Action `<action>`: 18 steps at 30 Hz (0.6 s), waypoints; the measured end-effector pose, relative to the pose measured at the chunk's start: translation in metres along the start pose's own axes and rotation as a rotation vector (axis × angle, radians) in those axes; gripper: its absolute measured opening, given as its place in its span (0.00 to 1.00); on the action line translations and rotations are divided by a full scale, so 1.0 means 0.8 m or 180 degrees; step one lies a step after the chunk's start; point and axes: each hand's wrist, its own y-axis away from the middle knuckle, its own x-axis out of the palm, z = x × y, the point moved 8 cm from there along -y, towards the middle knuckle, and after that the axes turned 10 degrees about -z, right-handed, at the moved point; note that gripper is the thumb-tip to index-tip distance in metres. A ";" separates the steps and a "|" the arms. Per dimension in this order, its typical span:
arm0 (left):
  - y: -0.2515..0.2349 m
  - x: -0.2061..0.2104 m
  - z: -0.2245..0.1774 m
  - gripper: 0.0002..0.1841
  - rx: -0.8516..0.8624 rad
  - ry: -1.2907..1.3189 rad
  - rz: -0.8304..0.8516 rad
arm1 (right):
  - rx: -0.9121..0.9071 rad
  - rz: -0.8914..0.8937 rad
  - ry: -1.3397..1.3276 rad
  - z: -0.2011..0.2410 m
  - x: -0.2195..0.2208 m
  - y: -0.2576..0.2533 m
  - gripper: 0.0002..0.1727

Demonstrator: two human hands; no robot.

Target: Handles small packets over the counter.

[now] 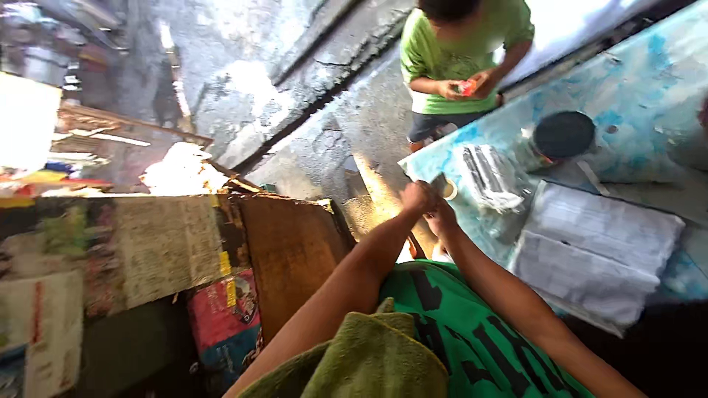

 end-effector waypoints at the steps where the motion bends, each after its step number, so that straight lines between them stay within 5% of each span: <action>1: -0.002 0.002 0.003 0.20 -0.0002 0.0039 -0.0040 | 0.0132 -0.0098 -0.0117 -0.004 -0.001 -0.004 0.20; 11: 0.000 -0.013 -0.008 0.25 -0.0019 0.0200 0.0230 | 0.0677 -0.0474 -0.0535 -0.007 0.005 -0.011 0.22; 14: 0.010 -0.015 -0.010 0.19 -0.0054 0.0106 0.0286 | 0.0662 -0.0556 -0.0450 -0.011 0.000 -0.007 0.23; 18: 0.005 -0.014 -0.007 0.26 -0.0061 0.0039 0.0190 | 0.0643 -0.0590 -0.0531 -0.007 -0.003 -0.006 0.19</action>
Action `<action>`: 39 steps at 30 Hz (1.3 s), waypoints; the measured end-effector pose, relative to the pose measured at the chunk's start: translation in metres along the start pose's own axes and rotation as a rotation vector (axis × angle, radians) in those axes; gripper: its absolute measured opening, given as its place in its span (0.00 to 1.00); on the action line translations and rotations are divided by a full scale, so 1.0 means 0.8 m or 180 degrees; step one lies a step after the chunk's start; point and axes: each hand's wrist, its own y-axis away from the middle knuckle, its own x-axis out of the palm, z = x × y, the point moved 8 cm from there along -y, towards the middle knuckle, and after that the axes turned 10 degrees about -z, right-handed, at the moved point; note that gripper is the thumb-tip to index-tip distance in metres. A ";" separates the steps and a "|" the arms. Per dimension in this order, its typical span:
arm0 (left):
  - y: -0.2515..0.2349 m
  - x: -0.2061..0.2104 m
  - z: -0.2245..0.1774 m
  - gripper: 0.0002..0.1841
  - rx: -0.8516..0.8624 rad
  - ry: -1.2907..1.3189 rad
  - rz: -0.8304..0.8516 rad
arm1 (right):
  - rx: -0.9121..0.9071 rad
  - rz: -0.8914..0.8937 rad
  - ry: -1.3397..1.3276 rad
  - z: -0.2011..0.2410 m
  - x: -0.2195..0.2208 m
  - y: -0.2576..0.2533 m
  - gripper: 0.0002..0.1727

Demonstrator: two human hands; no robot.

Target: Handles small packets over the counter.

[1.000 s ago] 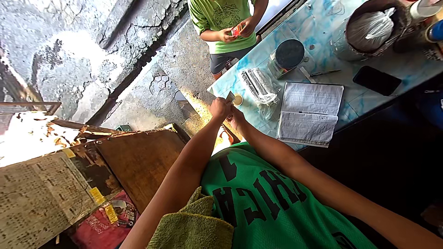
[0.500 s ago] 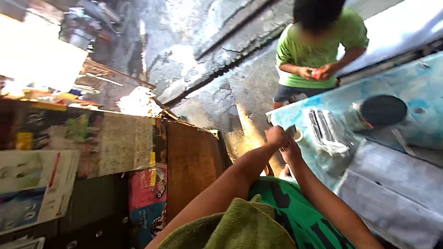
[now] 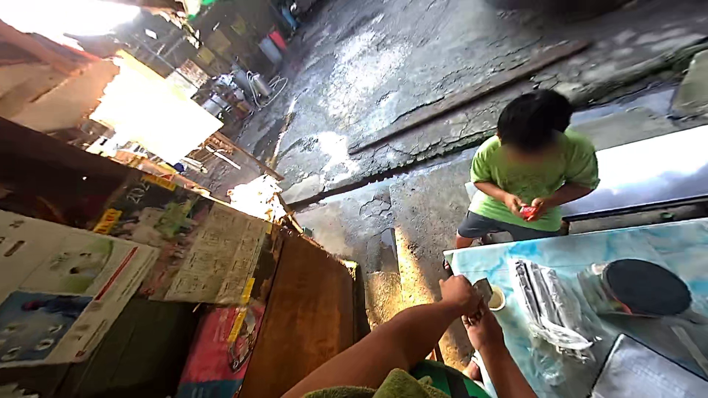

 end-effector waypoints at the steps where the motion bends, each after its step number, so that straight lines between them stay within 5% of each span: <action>1: -0.002 0.004 0.003 0.28 -0.0045 -0.0040 0.0074 | 0.0047 -0.0076 -0.0050 0.001 -0.001 0.000 0.18; 7: -0.004 0.006 0.000 0.21 -0.0095 -0.0207 0.0022 | 0.0186 -0.0125 -0.0100 -0.001 0.004 0.001 0.17; 11: -0.008 0.009 0.001 0.30 -0.0036 -0.0205 0.0092 | 0.0148 -0.0131 -0.0226 0.000 0.002 -0.003 0.14; 20: -0.007 0.018 -0.002 0.21 -0.0064 -0.0241 0.0201 | 0.0223 -0.0303 0.0036 0.002 -0.006 0.008 0.21; 23: -0.018 0.022 0.009 0.22 -0.0113 0.0150 0.0216 | -0.0594 -0.0352 0.0767 0.030 -0.025 0.000 0.31; 26: -0.029 0.015 0.015 0.23 0.0014 0.0924 0.0200 | -0.2182 -0.0839 0.1477 0.120 -0.029 0.022 0.30; 30: -0.019 0.004 0.025 0.23 0.0199 0.1902 0.0248 | -0.3459 -0.0147 0.1086 0.245 0.035 0.138 0.24; 35: 0.019 -0.006 0.025 0.17 0.0324 0.2759 0.0502 | -0.5208 0.1590 0.0298 0.348 0.110 0.420 0.15; 39: 0.048 -0.016 0.015 0.20 0.0347 0.2888 0.0700 | -0.5865 0.2907 -0.0501 0.380 0.116 0.600 0.25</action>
